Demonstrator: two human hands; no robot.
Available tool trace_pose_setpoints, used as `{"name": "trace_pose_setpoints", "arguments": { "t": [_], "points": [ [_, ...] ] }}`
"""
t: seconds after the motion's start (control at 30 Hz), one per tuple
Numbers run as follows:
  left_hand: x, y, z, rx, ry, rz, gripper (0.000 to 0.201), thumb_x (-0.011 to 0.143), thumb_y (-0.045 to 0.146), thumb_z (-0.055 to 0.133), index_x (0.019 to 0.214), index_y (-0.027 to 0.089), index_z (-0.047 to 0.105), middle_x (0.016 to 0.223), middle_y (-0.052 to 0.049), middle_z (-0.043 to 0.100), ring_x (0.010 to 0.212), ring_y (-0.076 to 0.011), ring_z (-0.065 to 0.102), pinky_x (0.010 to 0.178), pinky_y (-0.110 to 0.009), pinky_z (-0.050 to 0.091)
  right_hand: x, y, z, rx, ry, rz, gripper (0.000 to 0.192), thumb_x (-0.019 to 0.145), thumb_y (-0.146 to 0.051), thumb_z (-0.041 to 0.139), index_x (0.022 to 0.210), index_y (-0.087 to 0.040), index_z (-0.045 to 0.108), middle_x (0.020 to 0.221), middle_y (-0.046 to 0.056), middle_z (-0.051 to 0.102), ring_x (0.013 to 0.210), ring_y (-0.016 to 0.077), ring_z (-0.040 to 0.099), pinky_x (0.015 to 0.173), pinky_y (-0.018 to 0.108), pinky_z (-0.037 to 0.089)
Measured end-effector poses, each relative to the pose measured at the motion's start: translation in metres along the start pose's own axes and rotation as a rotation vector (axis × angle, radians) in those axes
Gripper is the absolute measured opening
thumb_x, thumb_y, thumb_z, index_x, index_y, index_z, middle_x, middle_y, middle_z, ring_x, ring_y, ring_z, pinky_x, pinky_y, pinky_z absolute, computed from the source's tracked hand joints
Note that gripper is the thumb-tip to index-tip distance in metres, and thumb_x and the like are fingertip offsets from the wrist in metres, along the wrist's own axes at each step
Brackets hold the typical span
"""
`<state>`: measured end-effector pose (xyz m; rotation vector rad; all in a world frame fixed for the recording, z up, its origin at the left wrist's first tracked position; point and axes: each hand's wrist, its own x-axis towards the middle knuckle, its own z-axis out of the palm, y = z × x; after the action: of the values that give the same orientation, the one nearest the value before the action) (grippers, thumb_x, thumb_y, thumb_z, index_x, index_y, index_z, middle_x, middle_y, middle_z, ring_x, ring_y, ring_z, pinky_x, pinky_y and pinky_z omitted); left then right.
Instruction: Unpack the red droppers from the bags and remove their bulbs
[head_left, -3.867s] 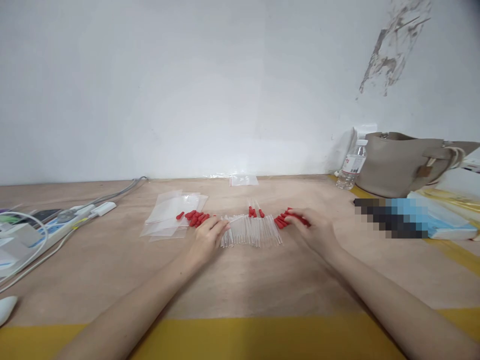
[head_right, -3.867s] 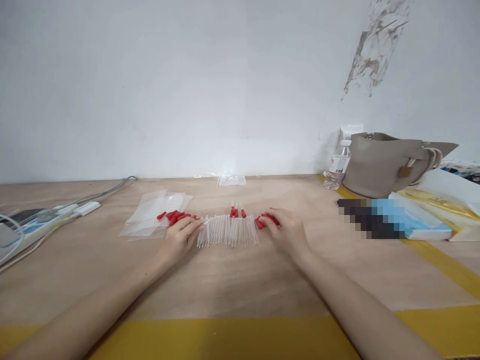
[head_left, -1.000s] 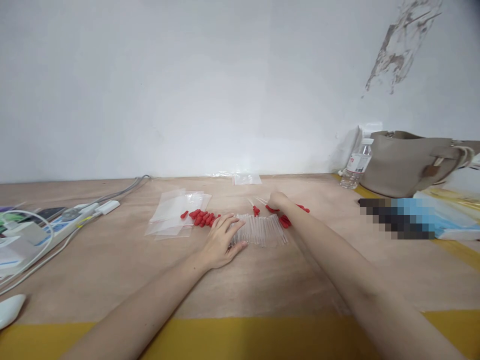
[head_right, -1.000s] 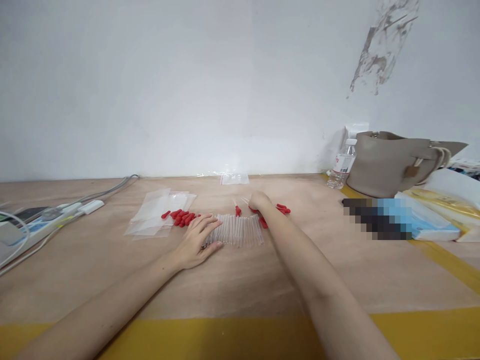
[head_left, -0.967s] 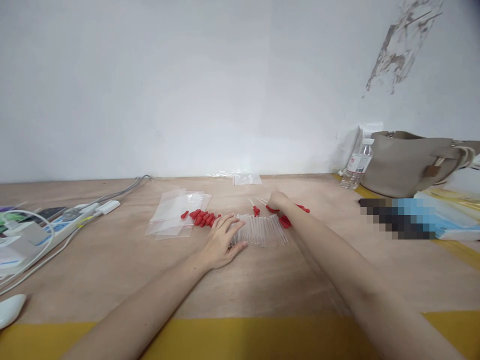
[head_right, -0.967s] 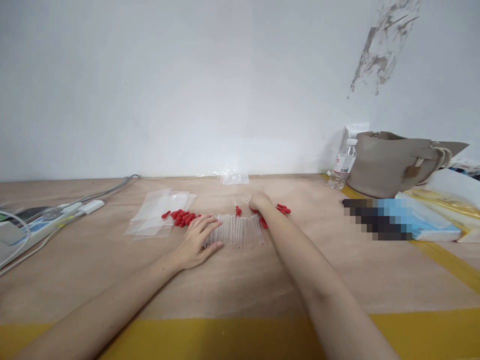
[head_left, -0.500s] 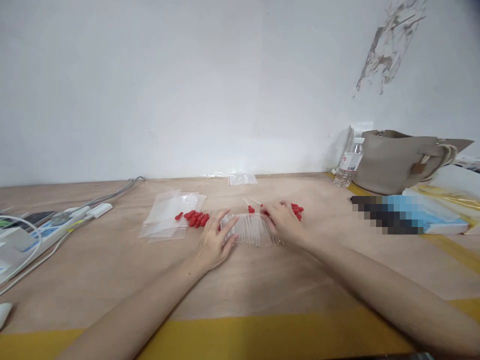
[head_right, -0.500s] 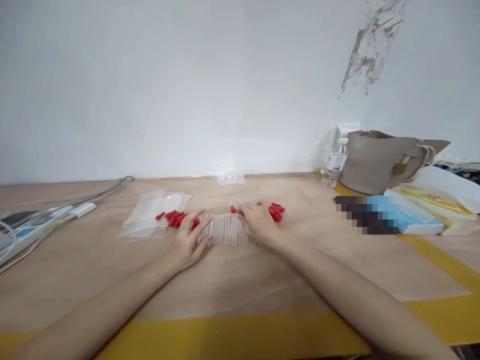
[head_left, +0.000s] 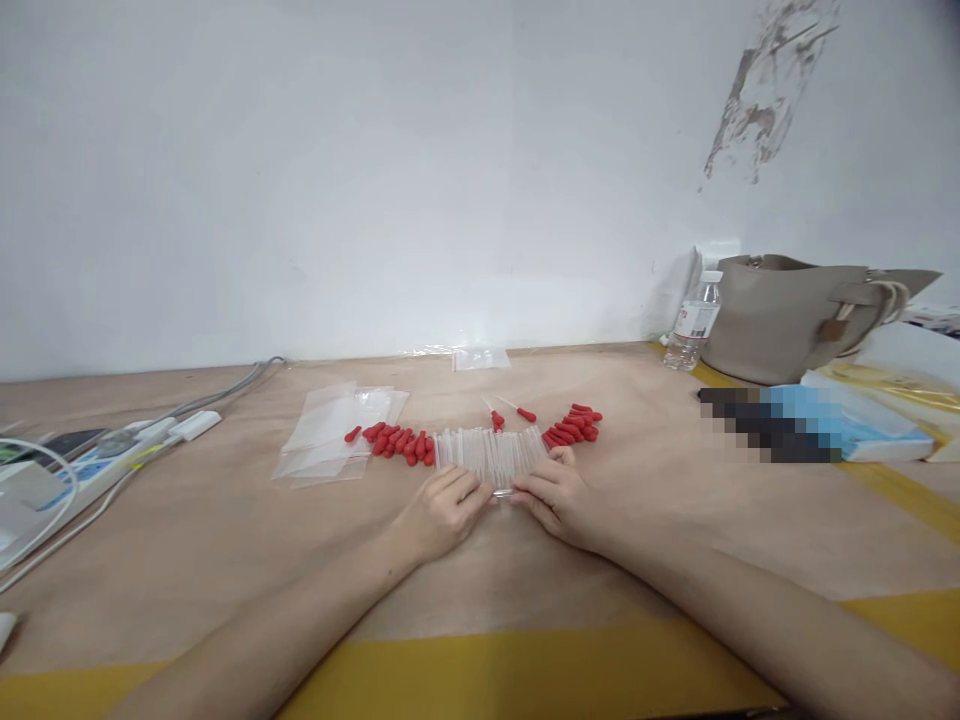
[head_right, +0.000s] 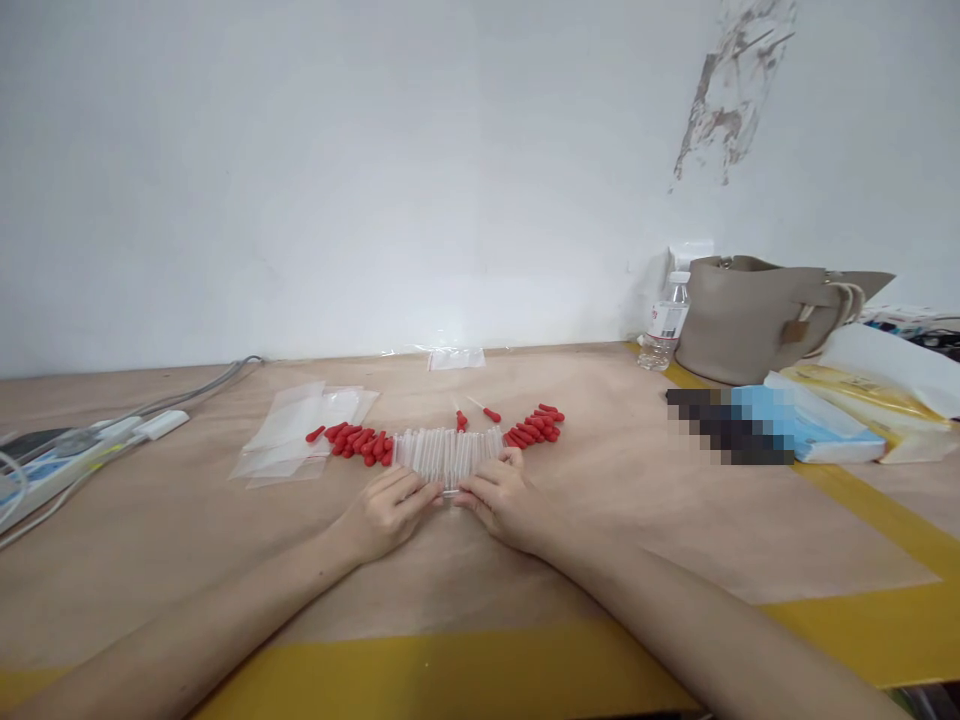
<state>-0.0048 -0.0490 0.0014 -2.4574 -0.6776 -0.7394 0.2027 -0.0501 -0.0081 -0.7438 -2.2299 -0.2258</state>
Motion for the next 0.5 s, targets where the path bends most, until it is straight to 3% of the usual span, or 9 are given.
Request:
{"name": "trace_pose_setpoints", "arguments": {
  "t": [0.17, 0.5],
  "points": [
    [-0.0004, 0.0016, -0.0018, 0.012, -0.098, 0.001, 0.021, 0.088, 0.021, 0.039, 0.076, 0.015, 0.056, 0.063, -0.002, 0.046, 0.061, -0.0141, 0.043, 0.056, -0.027, 0.036, -0.0017, 0.0017, -0.0052, -0.137, -0.031, -0.087, 0.022, 0.088, -0.024, 0.041, 0.075, -0.017, 0.057, 0.058, -0.001, 0.052, 0.058, 0.0098, 0.044, 0.072, 0.03, 0.026],
    [-0.0019, -0.0003, -0.0026, -0.091, -0.086, -0.005, 0.019, 0.088, 0.018, 0.038, 0.079, 0.013, 0.055, 0.065, -0.003, 0.048, 0.061, -0.0135, 0.042, 0.058, -0.026, 0.038, -0.0055, 0.0085, -0.0105, -0.332, -0.052, -0.232, 0.02, 0.088, -0.019, 0.039, 0.08, -0.018, 0.058, 0.058, -0.001, 0.049, 0.061, 0.0111, 0.044, 0.072, 0.031, 0.029]
  ]
}}
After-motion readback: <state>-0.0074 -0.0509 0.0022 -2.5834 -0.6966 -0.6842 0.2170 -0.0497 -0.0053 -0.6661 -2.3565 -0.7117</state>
